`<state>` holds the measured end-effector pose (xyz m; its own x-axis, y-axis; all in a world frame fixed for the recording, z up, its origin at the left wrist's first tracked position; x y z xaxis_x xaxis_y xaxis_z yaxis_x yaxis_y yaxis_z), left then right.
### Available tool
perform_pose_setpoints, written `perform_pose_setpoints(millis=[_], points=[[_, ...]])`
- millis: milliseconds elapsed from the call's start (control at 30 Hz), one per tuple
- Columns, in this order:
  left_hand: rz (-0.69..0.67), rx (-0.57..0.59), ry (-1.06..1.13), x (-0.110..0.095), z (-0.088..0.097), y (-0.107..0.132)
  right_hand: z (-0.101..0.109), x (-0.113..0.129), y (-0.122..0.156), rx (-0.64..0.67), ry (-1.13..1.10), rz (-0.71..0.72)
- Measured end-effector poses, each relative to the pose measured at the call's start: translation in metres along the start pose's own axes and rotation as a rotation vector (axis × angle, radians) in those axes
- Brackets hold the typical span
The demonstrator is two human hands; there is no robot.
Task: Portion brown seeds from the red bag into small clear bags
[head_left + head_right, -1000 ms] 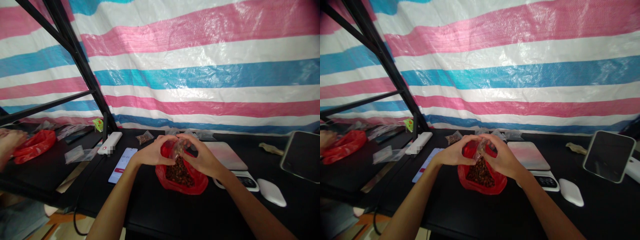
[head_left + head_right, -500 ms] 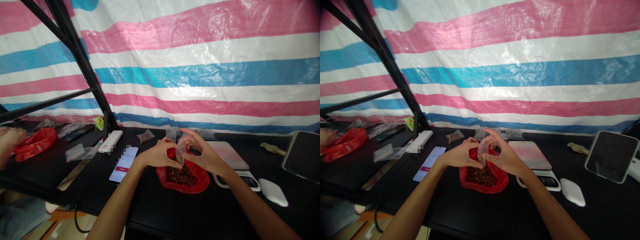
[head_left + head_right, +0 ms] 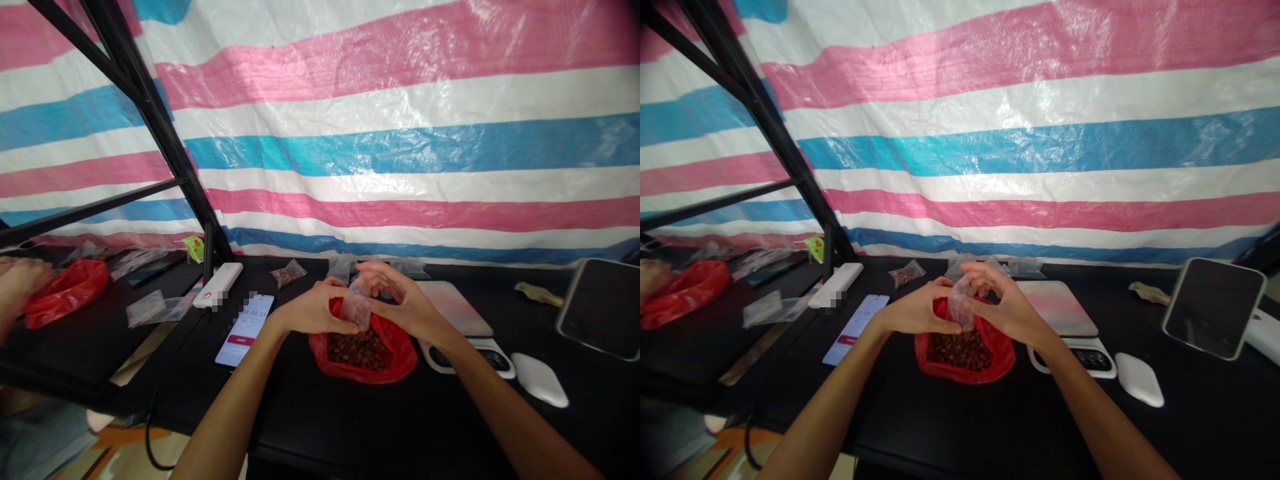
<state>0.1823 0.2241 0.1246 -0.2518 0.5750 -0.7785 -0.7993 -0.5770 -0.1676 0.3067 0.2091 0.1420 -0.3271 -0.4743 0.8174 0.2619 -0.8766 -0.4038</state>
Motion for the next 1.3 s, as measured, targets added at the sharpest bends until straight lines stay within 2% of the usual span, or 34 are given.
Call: perform_pose_setpoints(millis=[200, 300, 333, 400, 467, 533, 567, 633, 700, 867, 1000, 1133, 1200, 1300], points=[[-0.043, -0.007, 0.074, -0.007, 0.001, -0.002, 0.011, 0.01, 0.0, -0.064, 0.134, 0.115], [-0.064, -0.053, 0.192, -0.007, 0.007, -0.005, 0.024, 0.006, -0.001, -0.195, 0.172, 0.088], [-0.054, -0.108, 0.214, -0.002, 0.014, -0.006, 0.032, 0.001, -0.001, -0.276, 0.183, 0.055], [0.013, -0.318, 0.16, 0.017, 0.037, -0.004, 0.054, -0.011, 0.004, -0.47, 0.185, -0.027], [0.138, -0.616, -0.076, 0.039, 0.068, 0.01, 0.076, -0.024, 0.012, -0.656, 0.164, -0.086], [0.328, -0.748, -0.423, 0.058, 0.085, 0.025, 0.094, -0.036, 0.02, -0.78, 0.17, -0.118], [0.424, -0.772, -0.56, 0.066, 0.089, 0.031, 0.102, -0.043, 0.023, -0.816, 0.192, -0.142], [0.557, -0.738, -0.729, 0.08, 0.091, 0.039, 0.114, -0.057, 0.028, -0.861, 0.271, -0.219], [0.63, -0.673, -0.802, 0.09, 0.087, 0.043, 0.122, -0.071, 0.032, -0.868, 0.357, -0.303], [0.733, -0.548, -0.844, 0.104, 0.079, 0.047, 0.117, -0.091, 0.026, -0.736, 0.441, -0.39], [0.686, -0.543, -0.841, 0.1, 0.08, 0.044, 0.109, -0.092, 0.02, -0.609, 0.537, -0.406], [0.58, -0.595, -0.759, 0.094, 0.085, 0.036, 0.11, -0.087, 0.02, -0.574, 0.643, -0.391], [0.409, -0.643, -0.633, 0.084, 0.085, 0.027, 0.111, -0.083, 0.02, -0.582, 0.673, -0.375], [0.081, -0.677, -0.408, 0.061, 0.08, 0.015, 0.114, -0.072, 0.022, -0.643, 0.704, -0.343]])
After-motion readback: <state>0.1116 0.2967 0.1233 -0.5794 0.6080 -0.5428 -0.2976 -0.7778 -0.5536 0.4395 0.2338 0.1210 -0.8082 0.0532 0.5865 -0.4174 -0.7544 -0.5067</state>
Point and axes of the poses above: each hand's wrist, its own y-axis away from the middle knuckle, its own z-axis out of the back of the hand, x = y × z, the point moved 10 cm from there along -y, towards the middle knuckle, and after that the axes turned 7 degrees about y, right-handed, at the moved point
